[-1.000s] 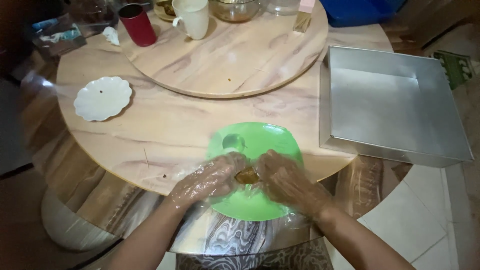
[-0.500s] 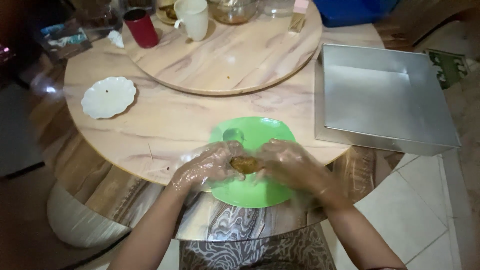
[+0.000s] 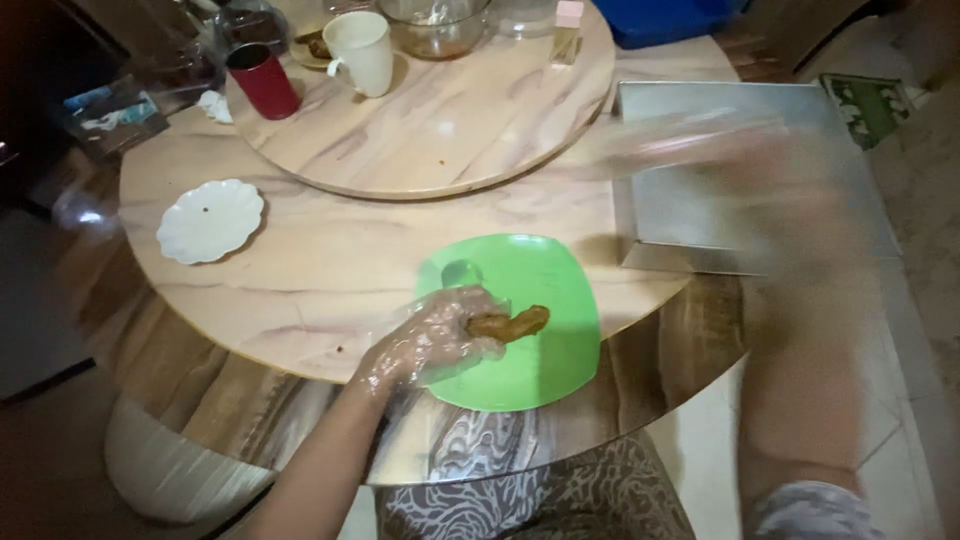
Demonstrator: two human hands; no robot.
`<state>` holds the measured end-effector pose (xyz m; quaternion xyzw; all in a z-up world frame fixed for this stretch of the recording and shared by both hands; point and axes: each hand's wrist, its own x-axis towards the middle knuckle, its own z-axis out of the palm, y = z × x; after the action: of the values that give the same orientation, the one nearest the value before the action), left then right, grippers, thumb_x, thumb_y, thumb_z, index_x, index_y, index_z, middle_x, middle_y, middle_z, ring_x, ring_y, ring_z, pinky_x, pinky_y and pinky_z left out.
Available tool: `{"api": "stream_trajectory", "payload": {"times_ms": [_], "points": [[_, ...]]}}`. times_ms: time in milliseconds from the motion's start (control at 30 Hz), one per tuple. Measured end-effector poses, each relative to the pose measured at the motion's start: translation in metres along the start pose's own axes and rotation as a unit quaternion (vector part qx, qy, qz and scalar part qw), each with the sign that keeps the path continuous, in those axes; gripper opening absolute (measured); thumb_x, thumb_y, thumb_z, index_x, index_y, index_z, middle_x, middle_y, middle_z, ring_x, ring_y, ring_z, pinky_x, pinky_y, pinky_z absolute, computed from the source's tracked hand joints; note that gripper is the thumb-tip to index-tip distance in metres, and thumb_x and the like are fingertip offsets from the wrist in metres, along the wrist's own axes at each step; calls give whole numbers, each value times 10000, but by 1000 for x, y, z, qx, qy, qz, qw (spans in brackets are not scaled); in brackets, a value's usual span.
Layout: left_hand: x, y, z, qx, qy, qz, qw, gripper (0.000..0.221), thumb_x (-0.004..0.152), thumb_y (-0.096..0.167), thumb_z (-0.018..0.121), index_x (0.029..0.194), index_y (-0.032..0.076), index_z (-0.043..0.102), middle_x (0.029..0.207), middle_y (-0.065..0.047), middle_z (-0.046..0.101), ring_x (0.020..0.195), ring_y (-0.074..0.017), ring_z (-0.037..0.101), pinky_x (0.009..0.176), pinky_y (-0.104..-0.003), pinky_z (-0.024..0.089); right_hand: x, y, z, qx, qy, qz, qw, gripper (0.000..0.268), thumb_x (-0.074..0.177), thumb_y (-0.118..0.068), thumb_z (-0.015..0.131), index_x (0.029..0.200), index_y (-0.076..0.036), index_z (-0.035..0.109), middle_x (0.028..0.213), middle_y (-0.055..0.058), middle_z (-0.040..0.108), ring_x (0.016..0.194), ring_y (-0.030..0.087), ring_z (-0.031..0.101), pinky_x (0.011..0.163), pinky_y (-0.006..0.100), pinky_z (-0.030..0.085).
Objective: Kneading and shaping a brown dough-like substance on a green plate while wearing plastic gloves.
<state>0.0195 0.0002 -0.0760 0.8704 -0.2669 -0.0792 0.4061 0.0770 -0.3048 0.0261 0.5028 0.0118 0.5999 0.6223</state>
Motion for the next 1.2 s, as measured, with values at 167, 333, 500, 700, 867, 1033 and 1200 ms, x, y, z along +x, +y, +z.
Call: {"api": "stream_trajectory", "payload": {"times_ms": [167,333,500,700,867,1033,1200], "points": [[-6,33,-20,-7,-53,-73,996,316,876,248,741,1132,75,676,1042,-86,699,858,-206,673,678,-274,580,-5,-15,-24,231,-52,-73,969,476,1231,-299,446,1577,-59,225,1561,132,223,1465,245,232,1274,410,177],[-4,53,-37,-140,-49,-183,972,376,826,32,727,1197,57,669,1123,-88,684,876,-198,673,694,-268,607,3,-22,-42,435,-106,-160,879,406,1162,-302,487,1470,-85,336,1415,109,333,1352,244,334,1222,405,241],[-7,51,-27,-189,-34,-198,961,400,805,-36,709,1198,-58,644,1138,-209,665,961,-338,672,805,-381,604,8,-24,-66,618,-171,-222,734,342,1092,-305,528,1362,-113,446,1269,84,442,1239,241,435,1170,401,305],[-2,6,-11,-137,10,-179,974,448,692,92,868,1122,127,747,1025,-93,724,934,-260,713,774,-386,609,37,-33,-93,793,-215,-275,499,277,1009,-310,577,1233,-148,578,1094,52,573,1103,235,556,1107,394,382],[-8,73,-36,-220,29,-242,945,438,737,78,823,1164,84,729,988,-159,737,917,-292,718,824,-398,592,50,-50,-102,875,-252,-316,266,241,939,-315,617,1125,-179,687,948,24,681,990,229,656,1054,387,446],[-5,39,-23,-237,51,-255,936,463,710,106,860,1155,85,736,1007,-164,737,923,-279,709,832,-411,590,15,-110,-100,908,-299,-263,132,311,963,-290,600,1163,-57,654,925,191,677,934,378,649,978,543,465],[1,36,-26,-210,11,-264,941,459,769,123,831,1209,72,709,1060,-180,739,957,-308,726,871,-440,586,14,-122,-95,938,-257,-224,67,440,928,-428,596,1096,-41,720,845,171,726,756,338,693,852,546,522]]}}
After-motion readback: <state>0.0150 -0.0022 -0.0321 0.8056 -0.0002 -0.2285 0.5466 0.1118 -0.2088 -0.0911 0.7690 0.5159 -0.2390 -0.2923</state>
